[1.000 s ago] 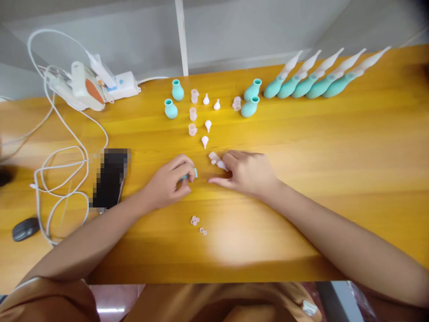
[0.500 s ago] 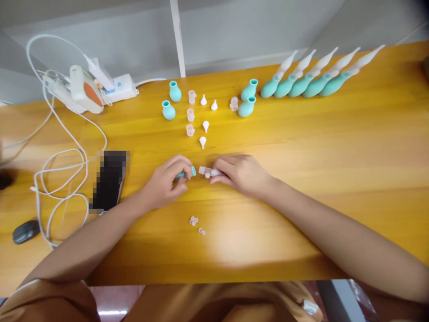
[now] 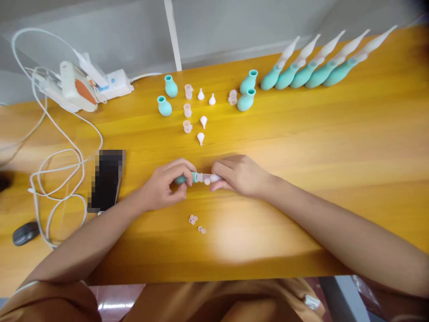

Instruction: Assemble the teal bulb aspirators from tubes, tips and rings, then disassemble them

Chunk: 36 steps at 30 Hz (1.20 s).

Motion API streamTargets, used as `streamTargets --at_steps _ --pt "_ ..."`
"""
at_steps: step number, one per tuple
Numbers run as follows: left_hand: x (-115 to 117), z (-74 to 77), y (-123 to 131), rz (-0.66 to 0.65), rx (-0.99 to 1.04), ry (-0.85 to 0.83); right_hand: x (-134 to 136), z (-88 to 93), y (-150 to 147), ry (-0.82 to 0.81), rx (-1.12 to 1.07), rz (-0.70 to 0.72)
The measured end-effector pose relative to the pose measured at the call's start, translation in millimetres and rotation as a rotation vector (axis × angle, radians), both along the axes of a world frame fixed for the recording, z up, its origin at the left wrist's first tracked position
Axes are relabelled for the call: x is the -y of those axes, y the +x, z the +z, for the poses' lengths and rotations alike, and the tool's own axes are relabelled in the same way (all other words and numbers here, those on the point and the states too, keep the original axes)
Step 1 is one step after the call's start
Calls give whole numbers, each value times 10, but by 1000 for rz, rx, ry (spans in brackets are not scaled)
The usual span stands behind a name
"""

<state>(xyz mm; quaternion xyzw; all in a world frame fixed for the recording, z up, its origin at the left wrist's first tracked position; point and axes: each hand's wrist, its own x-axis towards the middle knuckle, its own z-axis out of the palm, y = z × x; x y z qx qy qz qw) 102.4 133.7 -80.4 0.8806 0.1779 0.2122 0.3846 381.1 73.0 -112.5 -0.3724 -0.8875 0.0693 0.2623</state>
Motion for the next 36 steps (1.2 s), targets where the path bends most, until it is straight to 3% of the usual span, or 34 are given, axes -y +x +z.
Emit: streamTargets --at_steps 7,16,36 --pt "7 -73 35 -86 -6 56 24 9 5 8 81 63" --pt "20 -94 -19 -33 -128 -46 43 56 -13 49 133 123" --pt "17 -69 -27 29 -196 -175 258 202 -139 313 329 -48"
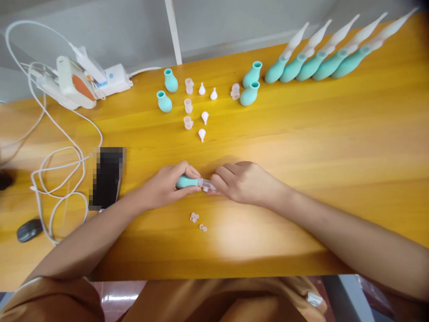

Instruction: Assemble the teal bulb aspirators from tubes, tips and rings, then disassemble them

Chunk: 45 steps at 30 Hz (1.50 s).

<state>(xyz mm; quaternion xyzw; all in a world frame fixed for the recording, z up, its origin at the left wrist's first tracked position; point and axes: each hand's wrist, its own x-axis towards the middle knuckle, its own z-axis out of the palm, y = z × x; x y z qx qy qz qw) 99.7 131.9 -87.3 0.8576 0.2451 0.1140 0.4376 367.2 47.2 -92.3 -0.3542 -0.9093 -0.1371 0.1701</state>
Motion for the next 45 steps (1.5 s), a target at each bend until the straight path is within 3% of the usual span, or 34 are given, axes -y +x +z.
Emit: streamTargets --at_steps 23,37,45 --pt "5 20 23 -204 6 275 43 -88 -2 -95 17 43" --pt "29 42 49 -228 -12 296 4 -99 22 -130 -56 93" --pt "28 -25 41 -189 56 231 -31 -116 37 -199 -119 100"
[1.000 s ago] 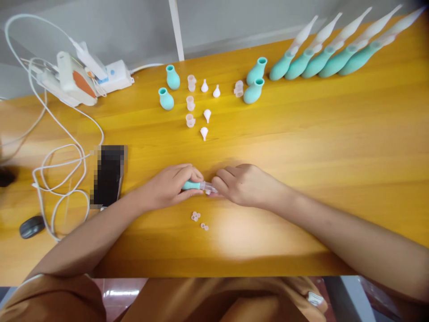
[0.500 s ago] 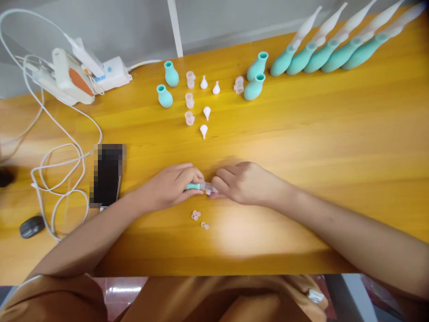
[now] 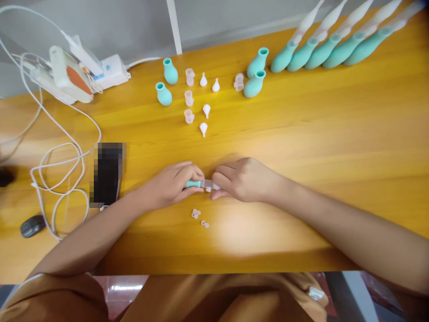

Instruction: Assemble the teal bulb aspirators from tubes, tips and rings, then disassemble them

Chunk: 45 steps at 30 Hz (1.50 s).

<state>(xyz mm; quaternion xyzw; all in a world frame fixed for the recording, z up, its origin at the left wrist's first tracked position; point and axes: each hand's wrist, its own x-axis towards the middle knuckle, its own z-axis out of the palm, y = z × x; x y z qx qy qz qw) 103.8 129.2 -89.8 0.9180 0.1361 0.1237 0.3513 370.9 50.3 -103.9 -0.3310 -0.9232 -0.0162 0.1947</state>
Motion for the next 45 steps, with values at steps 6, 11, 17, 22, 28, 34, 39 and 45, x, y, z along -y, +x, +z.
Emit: streamTargets --at_steps 6,11,17,22,28,34,39,45 --pt "10 -55 2 39 66 -44 -29 -37 12 -32 -44 -13" --pt "12 -73 -12 64 65 -107 -37 -74 6 -66 -106 -12" --pt "30 -94 -54 100 83 -163 -19 -100 -8 -109 -140 -25" --pt "42 -108 -39 88 116 -162 -10 -91 -21 -103 -152 -26" --pt "38 -120 -12 76 97 -120 -5 -83 -23 -98 -126 -34" --pt "41 -123 -8 71 73 -92 -9 -71 -28 -78 -128 -23" --pt "45 -126 -15 55 73 -46 -13 -52 -33 -64 -127 -18" --pt "63 -105 1 38 27 40 -10 -35 -25 -78 -102 -6"
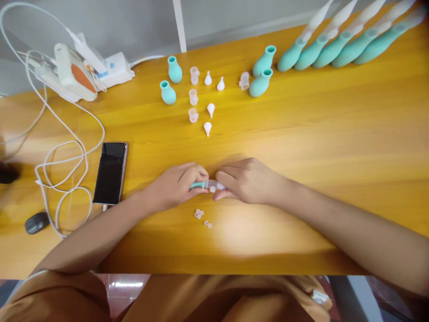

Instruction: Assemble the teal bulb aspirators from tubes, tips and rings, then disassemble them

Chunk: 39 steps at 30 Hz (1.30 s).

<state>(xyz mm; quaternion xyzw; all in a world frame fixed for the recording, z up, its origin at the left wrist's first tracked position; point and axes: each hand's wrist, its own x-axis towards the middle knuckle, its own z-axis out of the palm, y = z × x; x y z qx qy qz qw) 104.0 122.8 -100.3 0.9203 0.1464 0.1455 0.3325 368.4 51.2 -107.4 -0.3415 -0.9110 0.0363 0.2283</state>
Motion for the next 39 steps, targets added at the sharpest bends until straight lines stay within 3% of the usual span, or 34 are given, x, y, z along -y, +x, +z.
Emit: streamTargets --at_steps 8,15,24,32,35,39 --pt "28 7 12 -43 4 177 -3 23 -6 6 26 10" --pt "48 -27 9 9 35 53 1 -4 -15 -37 -25 -9" --pt "68 -13 1 183 164 15 -52 100 -14 -332 -569 -119" --pt "101 -4 -4 219 192 21 1 108 -57 -172 -554 -98" --pt "66 -11 -9 200 237 14 -26 274 -14 -94 -532 -210" --pt "33 -22 -29 215 277 -53 -144 746 245 -98 -467 -378"
